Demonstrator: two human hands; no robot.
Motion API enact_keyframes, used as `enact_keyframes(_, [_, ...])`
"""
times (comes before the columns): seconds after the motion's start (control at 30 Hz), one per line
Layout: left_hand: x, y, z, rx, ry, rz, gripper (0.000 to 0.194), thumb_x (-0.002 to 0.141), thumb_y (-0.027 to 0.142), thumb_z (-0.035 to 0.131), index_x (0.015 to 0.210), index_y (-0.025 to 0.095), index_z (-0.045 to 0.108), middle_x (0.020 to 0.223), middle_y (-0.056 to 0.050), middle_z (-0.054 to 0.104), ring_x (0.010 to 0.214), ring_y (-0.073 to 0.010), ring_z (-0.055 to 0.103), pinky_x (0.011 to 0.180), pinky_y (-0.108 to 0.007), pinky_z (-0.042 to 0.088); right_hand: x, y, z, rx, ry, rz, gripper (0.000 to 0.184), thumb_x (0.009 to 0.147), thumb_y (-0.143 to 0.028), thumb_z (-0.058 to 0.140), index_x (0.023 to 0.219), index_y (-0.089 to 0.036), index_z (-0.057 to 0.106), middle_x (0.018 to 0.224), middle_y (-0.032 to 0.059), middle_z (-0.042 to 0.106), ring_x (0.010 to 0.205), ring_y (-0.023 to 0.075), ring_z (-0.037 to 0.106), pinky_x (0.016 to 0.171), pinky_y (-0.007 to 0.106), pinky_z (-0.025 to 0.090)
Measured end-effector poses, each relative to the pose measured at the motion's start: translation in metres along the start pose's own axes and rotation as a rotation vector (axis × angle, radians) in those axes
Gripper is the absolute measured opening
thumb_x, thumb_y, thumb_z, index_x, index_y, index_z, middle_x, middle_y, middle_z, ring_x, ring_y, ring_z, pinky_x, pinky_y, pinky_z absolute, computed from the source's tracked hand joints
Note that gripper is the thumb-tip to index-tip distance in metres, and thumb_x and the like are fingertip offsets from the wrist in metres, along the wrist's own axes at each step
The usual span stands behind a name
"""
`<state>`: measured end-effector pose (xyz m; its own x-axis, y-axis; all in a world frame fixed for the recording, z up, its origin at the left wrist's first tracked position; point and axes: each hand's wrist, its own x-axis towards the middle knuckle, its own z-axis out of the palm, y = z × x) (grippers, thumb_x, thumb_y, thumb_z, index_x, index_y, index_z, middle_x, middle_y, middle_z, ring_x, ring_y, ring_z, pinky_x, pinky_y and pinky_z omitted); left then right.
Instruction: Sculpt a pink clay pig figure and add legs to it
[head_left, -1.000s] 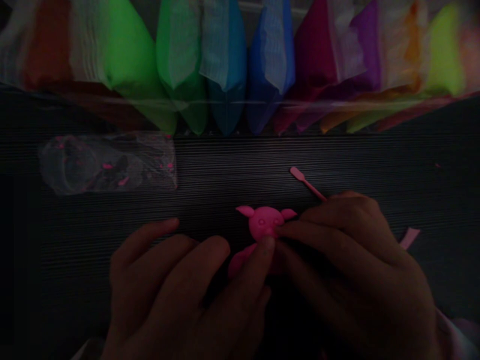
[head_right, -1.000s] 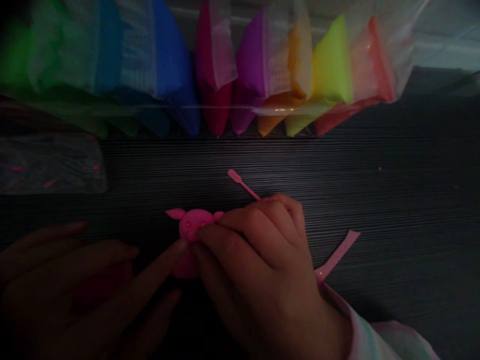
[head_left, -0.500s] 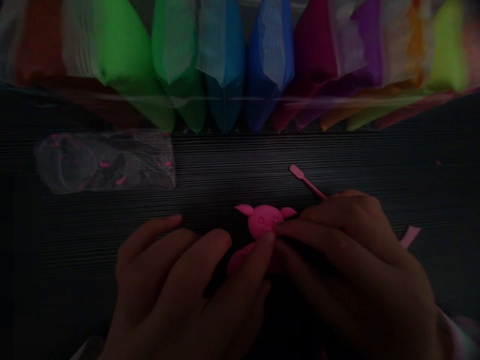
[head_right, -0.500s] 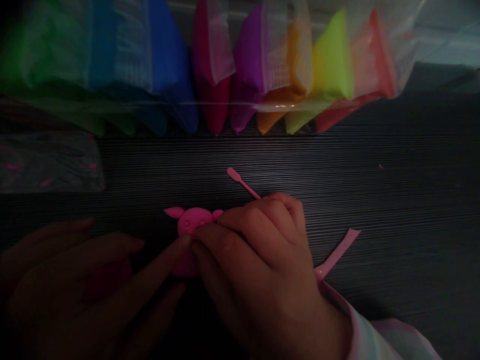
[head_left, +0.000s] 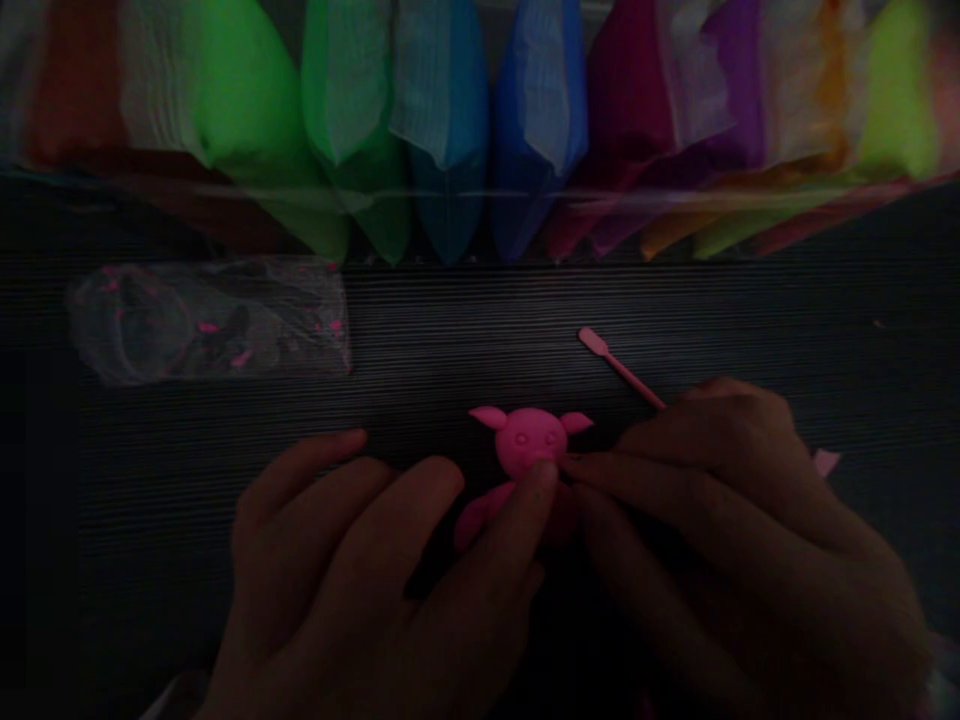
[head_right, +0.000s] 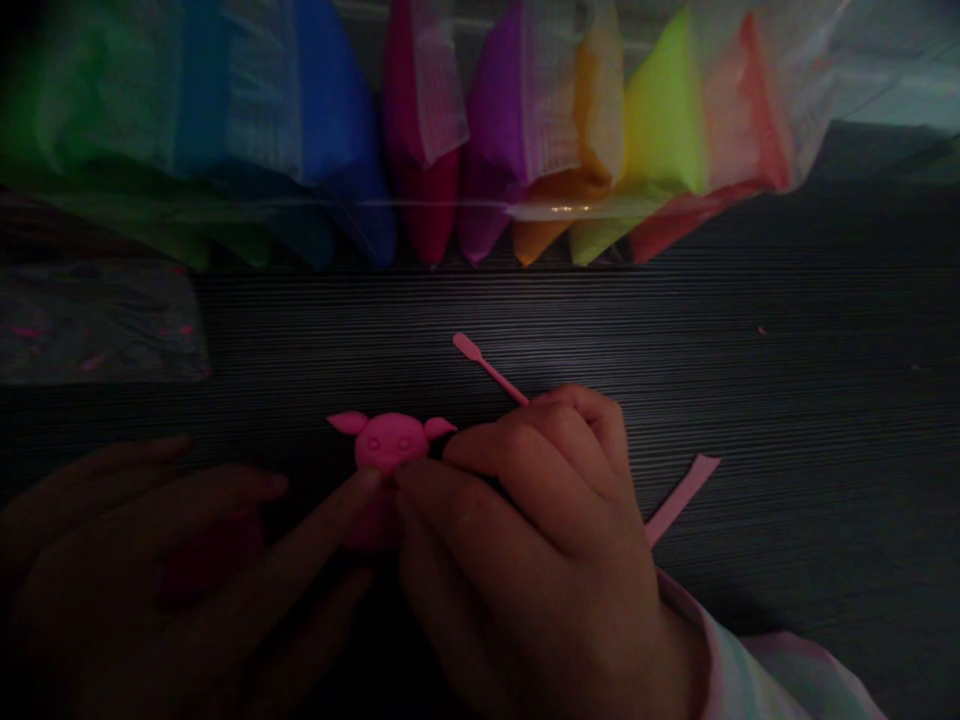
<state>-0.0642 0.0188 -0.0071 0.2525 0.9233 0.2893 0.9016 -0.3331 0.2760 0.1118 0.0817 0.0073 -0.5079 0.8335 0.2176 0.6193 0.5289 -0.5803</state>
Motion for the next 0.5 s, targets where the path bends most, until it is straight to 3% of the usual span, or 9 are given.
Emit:
enact_keyframes(0.23, [0.0021,0.0003,0.0048,0.026,0.009,0.054,0.046,0.071,0.038,0.059,0.116,0.030,0.055,0.090,-0.007,0.054,0.081,-0.0231,0.046,0.085,-0.046,0.038,0.0001,-0.0005,-0.0002,0.017,0.013,0.023,0.005,0.076,-0.019,0.057,0.078,-0.020,0.061,0.068,0.0007,0.062,0.066,0.0148,0.054,0.069,0.038,0.041])
enact_keyframes(0.5, [-0.0043,0.0028,-0.0014,-0.103,-0.015,-0.106,0.042,0.070,0.033,0.060,0.112,0.034,0.057,0.090,-0.005,0.052,0.085,-0.0232,0.044,0.090,-0.048,0.035,0.0022,-0.0013,-0.0017,-0.001,-0.015,0.023,0.005,0.074,-0.018,0.058,0.076,-0.020,0.062,0.069,0.0006,0.064,0.064,0.0147,0.054,0.068,0.039,0.041])
